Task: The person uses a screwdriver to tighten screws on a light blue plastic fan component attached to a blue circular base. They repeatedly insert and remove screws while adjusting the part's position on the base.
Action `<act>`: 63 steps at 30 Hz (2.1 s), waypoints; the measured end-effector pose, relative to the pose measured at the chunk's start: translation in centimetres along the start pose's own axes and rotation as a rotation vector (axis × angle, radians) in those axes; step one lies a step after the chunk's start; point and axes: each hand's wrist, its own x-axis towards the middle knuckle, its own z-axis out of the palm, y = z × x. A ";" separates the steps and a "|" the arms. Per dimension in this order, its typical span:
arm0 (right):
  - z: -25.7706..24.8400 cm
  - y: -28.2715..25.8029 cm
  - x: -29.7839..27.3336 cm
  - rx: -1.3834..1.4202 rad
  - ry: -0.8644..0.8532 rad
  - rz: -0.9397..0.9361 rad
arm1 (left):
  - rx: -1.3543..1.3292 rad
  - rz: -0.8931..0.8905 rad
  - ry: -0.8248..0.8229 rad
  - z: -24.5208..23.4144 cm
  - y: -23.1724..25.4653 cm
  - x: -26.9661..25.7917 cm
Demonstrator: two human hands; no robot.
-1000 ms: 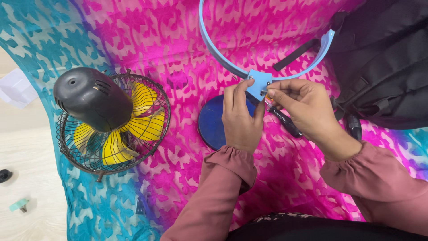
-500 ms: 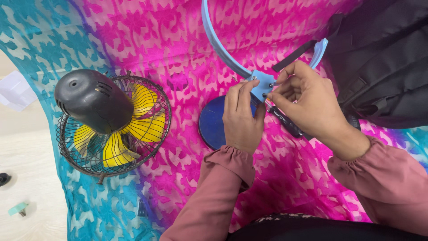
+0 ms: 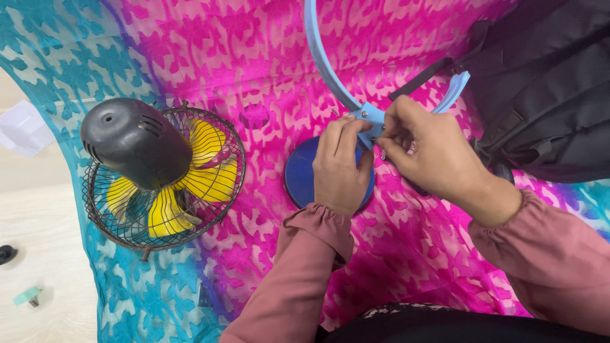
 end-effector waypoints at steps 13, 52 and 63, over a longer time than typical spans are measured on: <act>0.5 6.0 0.4 0.901 -0.060 0.227 | -0.115 -0.112 0.045 0.0 0.5 0.6; 0.7 2.2 -1.7 1.192 0.221 0.118 | -1.341 -0.664 0.535 -5.9 4.0 -0.9; 1.3 3.3 -1.7 1.197 0.210 0.173 | -1.492 -0.731 0.422 -4.5 -1.5 -4.5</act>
